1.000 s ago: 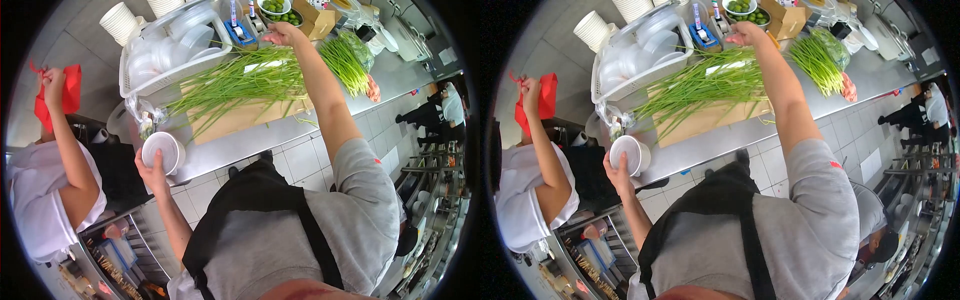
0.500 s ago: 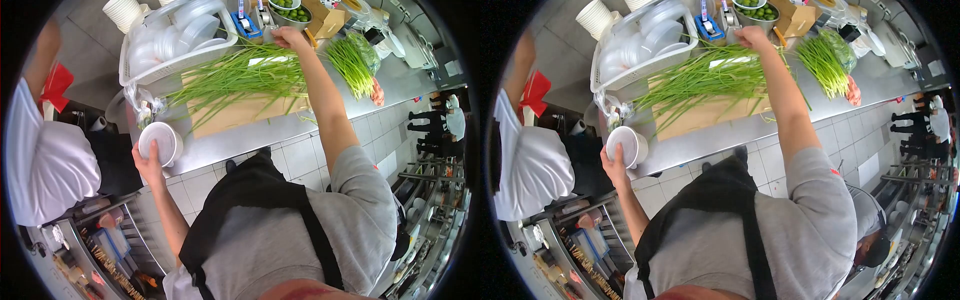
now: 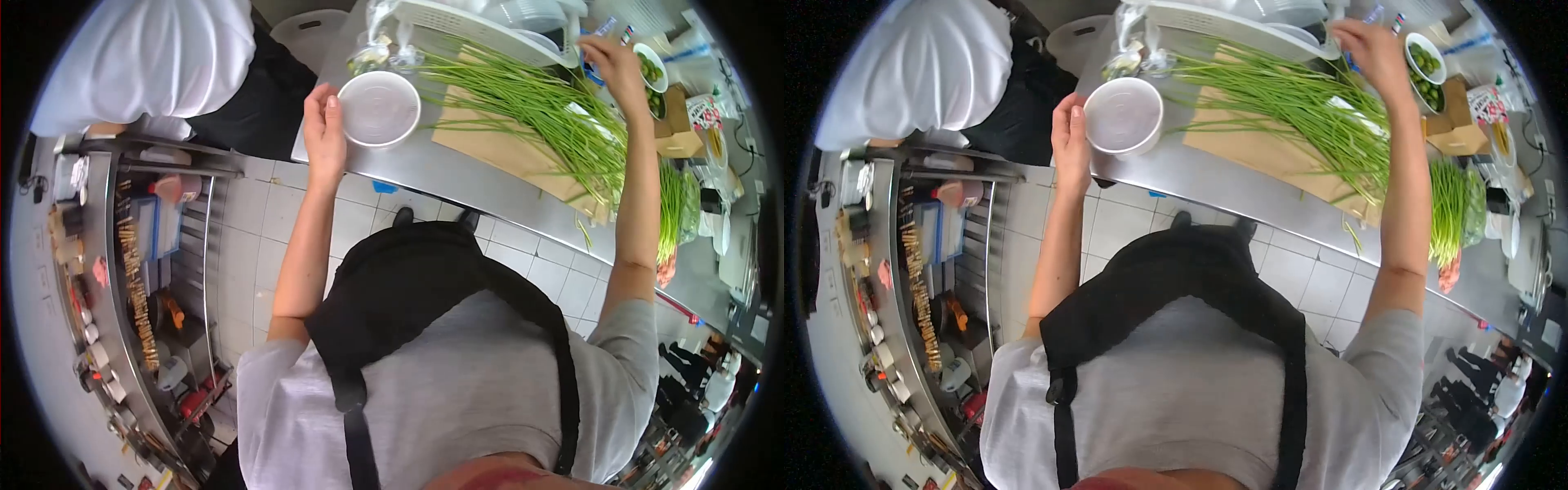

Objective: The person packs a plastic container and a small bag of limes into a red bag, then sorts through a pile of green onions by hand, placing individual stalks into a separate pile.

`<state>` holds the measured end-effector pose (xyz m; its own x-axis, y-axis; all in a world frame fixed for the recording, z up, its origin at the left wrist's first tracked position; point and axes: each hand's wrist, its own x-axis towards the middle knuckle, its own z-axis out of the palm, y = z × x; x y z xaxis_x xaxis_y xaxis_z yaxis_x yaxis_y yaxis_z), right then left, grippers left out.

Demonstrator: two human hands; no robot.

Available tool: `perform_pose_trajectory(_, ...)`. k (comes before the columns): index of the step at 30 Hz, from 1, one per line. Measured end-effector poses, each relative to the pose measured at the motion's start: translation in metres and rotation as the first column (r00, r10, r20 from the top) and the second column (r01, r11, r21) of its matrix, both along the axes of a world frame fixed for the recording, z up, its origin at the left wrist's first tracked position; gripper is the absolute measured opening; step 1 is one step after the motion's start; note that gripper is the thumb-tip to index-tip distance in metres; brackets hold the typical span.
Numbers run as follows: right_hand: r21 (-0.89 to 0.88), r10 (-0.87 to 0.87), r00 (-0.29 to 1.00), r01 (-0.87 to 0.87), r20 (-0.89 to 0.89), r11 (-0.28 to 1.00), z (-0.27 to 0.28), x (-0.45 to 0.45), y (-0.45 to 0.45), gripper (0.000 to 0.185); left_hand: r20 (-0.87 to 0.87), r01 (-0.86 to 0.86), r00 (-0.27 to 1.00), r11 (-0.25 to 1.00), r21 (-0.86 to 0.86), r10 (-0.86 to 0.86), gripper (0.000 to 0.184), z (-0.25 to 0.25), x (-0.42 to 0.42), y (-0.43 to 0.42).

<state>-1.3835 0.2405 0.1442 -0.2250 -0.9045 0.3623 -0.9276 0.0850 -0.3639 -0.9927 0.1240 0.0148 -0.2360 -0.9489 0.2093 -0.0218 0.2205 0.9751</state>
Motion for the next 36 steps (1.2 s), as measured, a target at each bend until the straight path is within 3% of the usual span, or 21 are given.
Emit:
perform_pose_trajectory(2, -0.002, 0.403, 0.912, -0.404, -0.074, 0.915, 0.002, 0.065, -0.031, 0.019, -0.089, 0.046, 0.995, 0.99, 0.132, -0.034, 0.036, 0.003, 0.006, 0.007)
perform_pose_trajectory(4, 0.172, 0.569, 0.822, -0.564, 0.024, 0.808, 0.009, 0.136, -0.049, 0.026, -0.137, 0.108, 0.987, 0.977, 0.185, -0.083, 0.039, 0.011, 0.009, 0.019)
perform_pose_trajectory(6, 0.175, 0.693, 0.712, -0.7, 0.109, 0.692, -0.009, 0.174, -0.069, 0.033, -0.188, 0.173, 0.974, 0.957, 0.234, -0.13, 0.042, 0.009, 0.01, 0.024)
perform_pose_trajectory(8, 0.376, 0.668, 0.709, -0.696, 0.224, 0.612, -0.005, 0.202, -0.08, 0.031, -0.148, 0.233, 0.969, 0.935, 0.268, -0.199, 0.049, 0.001, 0.012, 0.025)
perform_pose_trajectory(12, 0.445, 0.705, 0.678, -0.707, 0.208, 0.549, -0.023, 0.218, -0.103, 0.027, -0.137, 0.254, 0.965, 0.933, 0.255, -0.225, 0.051, 0.004, 0.013, 0.026)
perform_pose_trajectory(15, 0.388, 0.775, 0.612, -0.76, 0.158, 0.521, -0.03, 0.221, -0.115, 0.026, -0.124, 0.249, 0.966, 0.937, 0.243, -0.225, 0.049, 0.003, 0.013, 0.027)
perform_pose_trajectory(17, 0.522, 0.81, 0.58, -0.666, -0.088, 0.533, -0.032, 0.224, -0.119, 0.03, -0.102, 0.245, 0.968, 0.943, 0.224, -0.228, 0.048, 0.004, 0.013, 0.026)
perform_pose_trajectory(18, 0.52, 0.807, 0.584, -0.664, -0.089, 0.537, -0.03, 0.221, -0.12, 0.03, -0.079, 0.241, 0.97, 0.949, 0.204, -0.229, 0.048, 0.004, 0.013, 0.026)
perform_pose_trajectory(20, 0.396, 0.616, 0.744, -0.5, -0.259, 0.77, -0.025, 0.213, -0.12, 0.037, -0.05, 0.223, 0.975, 0.957, 0.185, -0.217, 0.046, 0.002, 0.012, 0.028)
perform_pose_trajectory(21, 0.391, 0.608, 0.75, -0.494, -0.26, 0.777, -0.031, 0.208, -0.117, 0.037, -0.022, 0.201, 0.98, 0.966, 0.162, -0.2, 0.045, 0.003, 0.011, 0.027)
perform_pose_trajectory(23, 0.119, 0.279, 0.957, -0.268, -0.085, 0.956, -0.056, 0.194, -0.109, 0.041, -0.002, 0.189, 0.981, 0.951, 0.244, -0.195, 0.044, 0.006, 0.011, 0.028)
perform_pose_trajectory(25, 0.309, 0.191, 0.98, -0.2, 0.059, 0.93, -0.07, 0.189, -0.087, 0.045, 0.017, 0.168, 0.983, 0.931, 0.324, -0.183, 0.044, 0.007, 0.01, 0.034)
perform_pose_trajectory(26, 0.418, 0.099, 0.933, -0.248, 0.346, 0.874, -0.071, 0.195, -0.073, 0.047, -0.033, 0.136, 0.991, 0.933, 0.333, -0.133, 0.042, 0.006, 0.006, 0.037)
perform_pose_trajectory(27, 0.497, -0.039, 0.806, -0.325, 0.59, 0.804, -0.074, 0.202, -0.059, 0.049, -0.083, 0.108, 0.993, 0.932, 0.345, -0.084, 0.041, 0.006, 0.003, 0.041)
perform_pose_trajectory(29, 0.303, 0.021, 0.774, -0.272, 0.633, 0.913, -0.096, 0.218, -0.041, 0.05, -0.125, 0.109, 0.99, 0.938, 0.328, -0.071, 0.041, 0.011, -0.004, 0.046)
perform_pose_trajectory(30, 0.295, 0.021, 0.774, -0.266, 0.633, 0.918, -0.092, 0.226, -0.033, 0.05, -0.164, 0.105, 0.985, 0.941, 0.321, -0.054, 0.042, 0.013, -0.006, 0.048)
perform_pose_trajectory(32, 0.056, 0.106, 0.739, -0.191, 0.665, 0.98, -0.084, 0.237, -0.022, 0.055, -0.204, 0.116, 0.977, 0.956, 0.269, -0.061, 0.042, 0.028, -0.009, 0.047)
perform_pose_trajectory(33, 0.049, 0.104, 0.74, -0.183, 0.665, 0.982, -0.079, 0.238, -0.02, 0.055, -0.277, 0.168, 0.957, 0.938, 0.302, -0.082, 0.041, 0.04, -0.009, 0.049)
perform_pose_trajectory(35, 0.175, -0.087, 0.369, -0.213, 0.925, 0.961, -0.067, 0.238, -0.02, 0.058, -0.353, 0.257, 0.924, 0.922, 0.291, -0.147, 0.049, 0.048, -0.01, 0.049)
perform_pose_trajectory(36, 0.168, -0.08, 0.373, -0.209, 0.924, 0.963, -0.067, 0.235, -0.019, 0.058, -0.356, 0.262, 0.922, 0.923, 0.281, -0.154, 0.049, 0.049, -0.011, 0.046)
